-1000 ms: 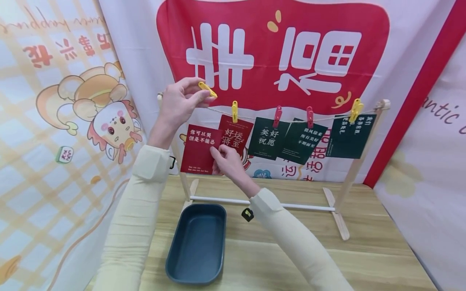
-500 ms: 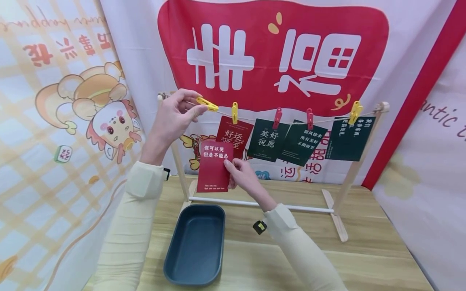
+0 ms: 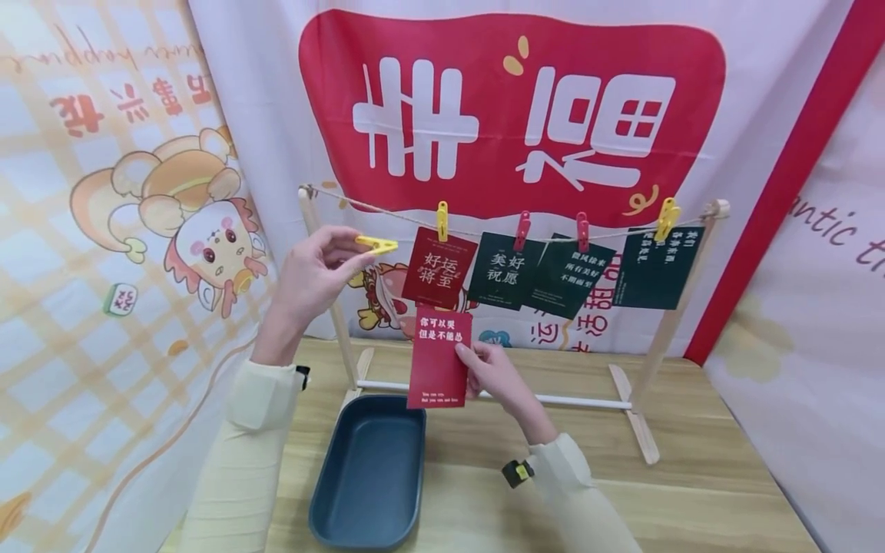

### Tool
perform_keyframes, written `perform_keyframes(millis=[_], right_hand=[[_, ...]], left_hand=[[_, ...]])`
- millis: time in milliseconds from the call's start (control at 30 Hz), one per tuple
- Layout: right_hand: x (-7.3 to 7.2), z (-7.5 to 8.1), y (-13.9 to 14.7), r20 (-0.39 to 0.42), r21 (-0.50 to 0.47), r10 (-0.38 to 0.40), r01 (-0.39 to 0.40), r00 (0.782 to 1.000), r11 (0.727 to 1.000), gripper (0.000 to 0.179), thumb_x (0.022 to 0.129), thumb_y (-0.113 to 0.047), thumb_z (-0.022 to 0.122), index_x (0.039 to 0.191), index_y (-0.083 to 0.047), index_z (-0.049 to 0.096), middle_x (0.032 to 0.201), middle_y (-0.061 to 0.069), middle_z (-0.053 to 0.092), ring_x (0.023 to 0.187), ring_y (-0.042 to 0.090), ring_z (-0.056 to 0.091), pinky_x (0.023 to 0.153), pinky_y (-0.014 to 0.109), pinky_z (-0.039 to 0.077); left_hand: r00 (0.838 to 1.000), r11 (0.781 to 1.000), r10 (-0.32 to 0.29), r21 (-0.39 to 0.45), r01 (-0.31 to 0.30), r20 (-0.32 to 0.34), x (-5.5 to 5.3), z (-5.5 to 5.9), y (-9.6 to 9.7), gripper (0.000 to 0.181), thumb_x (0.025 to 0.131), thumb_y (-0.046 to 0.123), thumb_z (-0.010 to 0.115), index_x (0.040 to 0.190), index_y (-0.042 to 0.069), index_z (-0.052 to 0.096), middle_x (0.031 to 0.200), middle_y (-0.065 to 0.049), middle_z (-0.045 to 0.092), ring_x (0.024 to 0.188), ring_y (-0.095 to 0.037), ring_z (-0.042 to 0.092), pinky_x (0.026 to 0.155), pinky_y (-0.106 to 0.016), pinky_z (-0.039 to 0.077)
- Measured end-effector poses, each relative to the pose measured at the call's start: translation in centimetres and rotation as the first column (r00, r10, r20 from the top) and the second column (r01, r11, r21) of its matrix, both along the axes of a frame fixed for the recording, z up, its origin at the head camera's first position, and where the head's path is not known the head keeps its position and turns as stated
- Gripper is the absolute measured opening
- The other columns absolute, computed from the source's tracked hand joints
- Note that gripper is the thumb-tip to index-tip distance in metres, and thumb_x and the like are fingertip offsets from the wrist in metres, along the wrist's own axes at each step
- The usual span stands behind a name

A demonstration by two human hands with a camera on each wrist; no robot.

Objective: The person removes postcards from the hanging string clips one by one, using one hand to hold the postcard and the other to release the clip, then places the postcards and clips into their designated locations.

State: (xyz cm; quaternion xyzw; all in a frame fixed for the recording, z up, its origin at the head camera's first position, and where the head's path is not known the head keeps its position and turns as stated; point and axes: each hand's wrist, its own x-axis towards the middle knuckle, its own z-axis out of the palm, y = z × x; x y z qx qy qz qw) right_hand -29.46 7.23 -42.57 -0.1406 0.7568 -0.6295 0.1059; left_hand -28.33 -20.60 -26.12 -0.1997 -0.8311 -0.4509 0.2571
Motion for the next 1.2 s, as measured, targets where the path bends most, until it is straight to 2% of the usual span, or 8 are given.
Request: perform_keyframes(millis=[200, 300, 467, 667, 800, 1000, 1133, 1200], right_hand=[[0.9, -2.1, 1.6, 0.064, 0.054, -0.012, 0.009, 0.998, 0.998, 0.040, 0.096, -0.044, 0.059, 0.110, -0.007, 0.064, 0.066, 0.007, 0.059, 0.055, 0.015, 0.059, 0.061, 0.026, 0.053], [1.4, -3.0, 2.4, 0.081, 0.068, -0.023, 0.017, 0.996, 0.998, 0.040, 0.096, -0.045, 0.059, 0.108, -0.007, 0.064, 0.064, 0.005, 0.058, 0.054, 0.015, 0.060, 0.061, 0.026, 0.053], [2.1, -4.3, 3.6, 0.096, 0.068, -0.047, 0.040, 0.994, 0.997, 0.043, 0.096, -0.046, 0.057, 0.109, -0.006, 0.064, 0.062, 0.003, 0.056, 0.053, 0.014, 0.058, 0.060, 0.026, 0.053], [3.2, -5.9, 5.0, 0.115, 0.112, -0.097, 0.084, 0.989, 0.990, 0.043, 0.097, -0.045, 0.057, 0.108, -0.004, 0.065, 0.058, 0.002, 0.051, 0.049, 0.015, 0.054, 0.055, 0.026, 0.051], [3.8, -6.7, 6.1, 0.098, 0.171, -0.155, 0.137, 0.983, 0.976, 0.040, 0.098, -0.042, 0.057, 0.104, -0.003, 0.065, 0.059, 0.004, 0.054, 0.046, 0.015, 0.052, 0.049, 0.025, 0.048], [3.9, -8.1, 7.7, 0.054, 0.261, -0.214, 0.193, 0.975, 0.946, 0.037, 0.098, -0.042, 0.057, 0.102, -0.006, 0.065, 0.064, 0.007, 0.059, 0.046, 0.015, 0.053, 0.047, 0.025, 0.048], [4.3, -8.8, 8.9, 0.070, 0.282, -0.226, 0.198, 0.972, 0.939, 0.036, 0.098, -0.040, 0.056, 0.102, -0.005, 0.064, 0.060, 0.005, 0.056, 0.045, 0.015, 0.052, 0.046, 0.025, 0.047], [4.6, -9.1, 9.6, 0.074, 0.294, -0.226, 0.196, 0.971, 0.936, 0.037, 0.099, -0.039, 0.056, 0.105, -0.004, 0.064, 0.058, 0.003, 0.053, 0.043, 0.013, 0.050, 0.045, 0.024, 0.045]], left_hand=[[0.996, 1.000, 0.021, -0.015, -0.020, 0.085, 0.6, -2.8, -1.3, 0.039, 0.089, 0.025, 0.073, 0.124, 0.012, 0.059, 0.112, -0.008, 0.072, 0.093, -0.015, 0.068, 0.076, -0.013, 0.052], [0.994, 0.999, 0.036, -0.017, -0.034, 0.099, 0.9, -4.2, -1.7, 0.039, 0.088, 0.026, 0.074, 0.122, 0.012, 0.061, 0.110, -0.007, 0.073, 0.090, -0.011, 0.068, 0.072, -0.015, 0.051], [0.992, 1.000, 0.027, -0.012, -0.026, 0.123, 1.4, -6.3, -2.4, 0.037, 0.089, 0.025, 0.073, 0.119, 0.007, 0.062, 0.105, -0.011, 0.074, 0.084, -0.006, 0.069, 0.069, -0.016, 0.052], [0.984, 0.998, 0.039, -0.061, -0.029, 0.173, 1.6, -9.1, -2.8, 0.035, 0.090, 0.028, 0.072, 0.116, 0.007, 0.063, 0.102, -0.011, 0.075, 0.083, -0.015, 0.070, 0.066, -0.019, 0.052], [0.970, 0.994, 0.051, -0.106, -0.026, 0.237, 1.8, -11.2, -3.0, 0.037, 0.090, 0.029, 0.071, 0.118, 0.005, 0.061, 0.104, -0.011, 0.075, 0.087, -0.019, 0.073, 0.069, -0.020, 0.055], [0.935, 0.982, 0.078, -0.187, -0.013, 0.346, 2.0, -13.8, -3.2, 0.035, 0.092, 0.026, 0.070, 0.116, 0.004, 0.059, 0.105, -0.013, 0.074, 0.090, -0.020, 0.074, 0.072, -0.024, 0.056], [0.923, 0.977, 0.062, -0.213, 0.022, 0.380, 1.7, -15.5, -3.1, 0.033, 0.091, 0.023, 0.071, 0.115, 0.004, 0.059, 0.105, -0.013, 0.074, 0.093, -0.022, 0.073, 0.073, -0.028, 0.058], [0.923, 0.971, 0.059, -0.235, 0.035, 0.381, 1.7, -16.4, -3.0, 0.031, 0.090, 0.021, 0.071, 0.114, 0.004, 0.060, 0.104, -0.012, 0.074, 0.094, -0.023, 0.073, 0.075, -0.031, 0.059]])
